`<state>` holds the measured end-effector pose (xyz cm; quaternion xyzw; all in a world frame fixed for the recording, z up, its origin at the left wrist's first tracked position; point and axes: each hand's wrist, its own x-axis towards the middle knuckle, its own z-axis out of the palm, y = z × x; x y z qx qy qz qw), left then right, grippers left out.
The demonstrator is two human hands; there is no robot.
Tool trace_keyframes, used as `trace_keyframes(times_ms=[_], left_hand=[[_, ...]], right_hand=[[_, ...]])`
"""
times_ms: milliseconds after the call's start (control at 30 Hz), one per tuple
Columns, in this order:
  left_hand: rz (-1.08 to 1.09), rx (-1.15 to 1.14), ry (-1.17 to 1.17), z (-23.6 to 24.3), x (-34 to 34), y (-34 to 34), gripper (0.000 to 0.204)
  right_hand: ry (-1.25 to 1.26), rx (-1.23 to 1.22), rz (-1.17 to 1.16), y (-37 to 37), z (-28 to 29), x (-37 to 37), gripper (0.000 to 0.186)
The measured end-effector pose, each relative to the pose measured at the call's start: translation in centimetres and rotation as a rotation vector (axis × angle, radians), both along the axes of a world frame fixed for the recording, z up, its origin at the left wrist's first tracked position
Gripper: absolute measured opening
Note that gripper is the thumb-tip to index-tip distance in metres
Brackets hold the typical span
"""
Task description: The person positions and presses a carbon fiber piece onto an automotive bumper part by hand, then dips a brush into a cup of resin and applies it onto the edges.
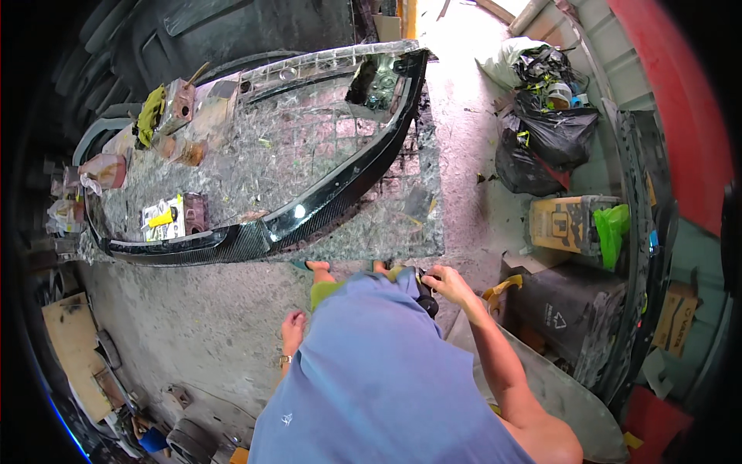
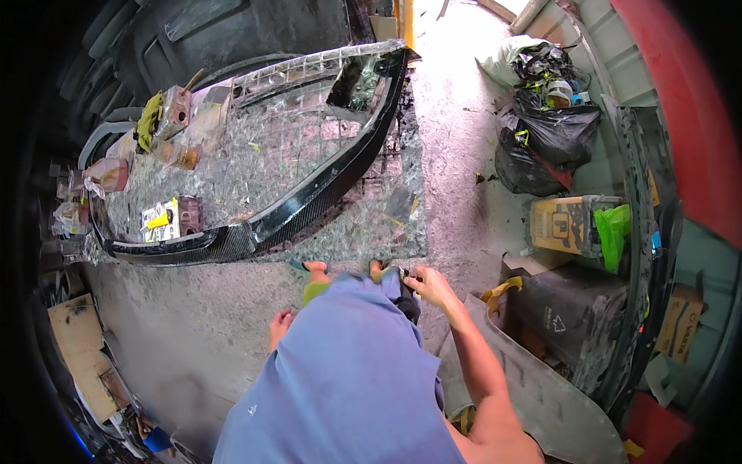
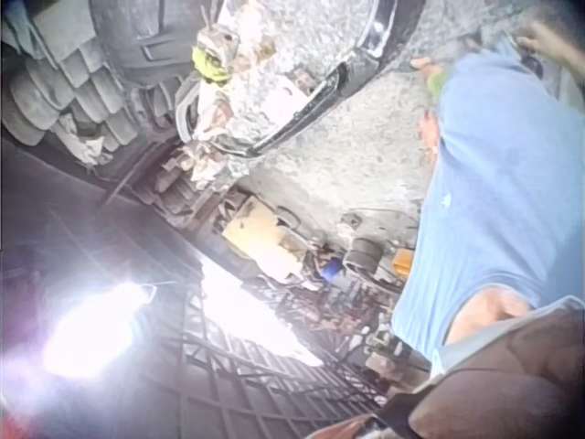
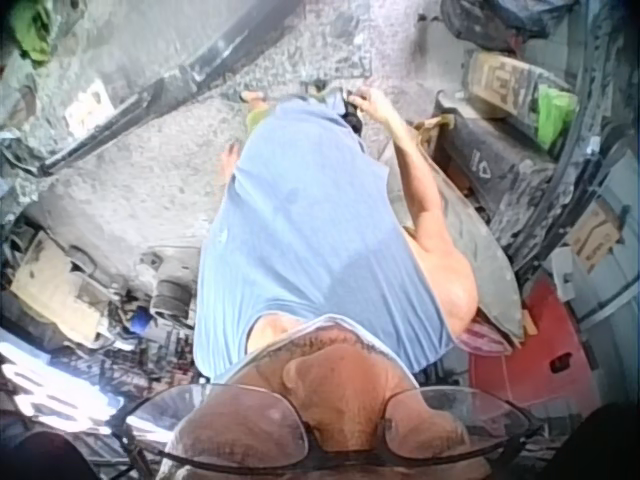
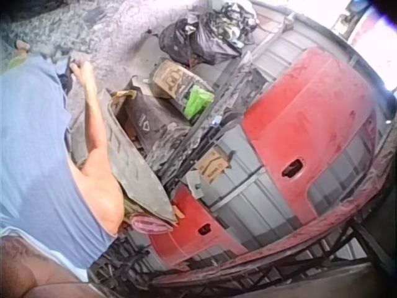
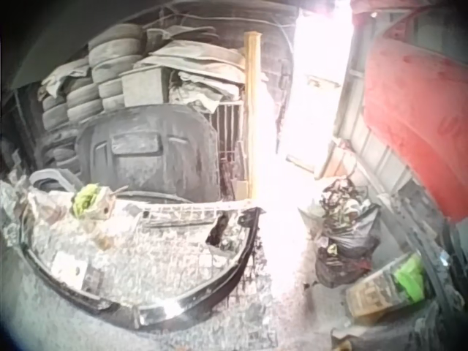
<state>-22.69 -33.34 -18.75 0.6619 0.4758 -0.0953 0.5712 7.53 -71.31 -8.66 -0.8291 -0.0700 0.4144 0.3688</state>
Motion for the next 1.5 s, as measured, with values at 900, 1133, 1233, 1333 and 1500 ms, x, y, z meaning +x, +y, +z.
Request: trace_keyframes(times_ms=[900, 1133, 1233, 1333, 1500], left_hand=[[-1.161, 0.050, -0.037, 0.3, 15.8, -6.2, 0.046], [-0.780, 0.005, 0.245, -1.7, 2.3, 3.2, 0.037], [-0.402, -0.152, 0.250, -0.5, -1.1, 5.0, 0.035], [-0.266, -0.132, 0.282, -0.2, -3.7, 5.4, 0.034], [-0.470, 0.062, 0.327, -9.8, -15.4, 7.4, 0.034]], right_hand=[[0.385, 0.488, -0.957, 3.9, -14.1, -5.5, 0.030], [0.554, 0.551, -0.963, 4.3, -8.9, -8.2, 0.032], [0.545, 0.639, -0.968, 4.9, -8.6, -7.7, 0.036], [0.492, 0.657, -1.164, 6.2, -7.7, -7.0, 0.032], [0.512, 0.687, -1.073, 9.5, -8.9, -5.6, 0.019]])
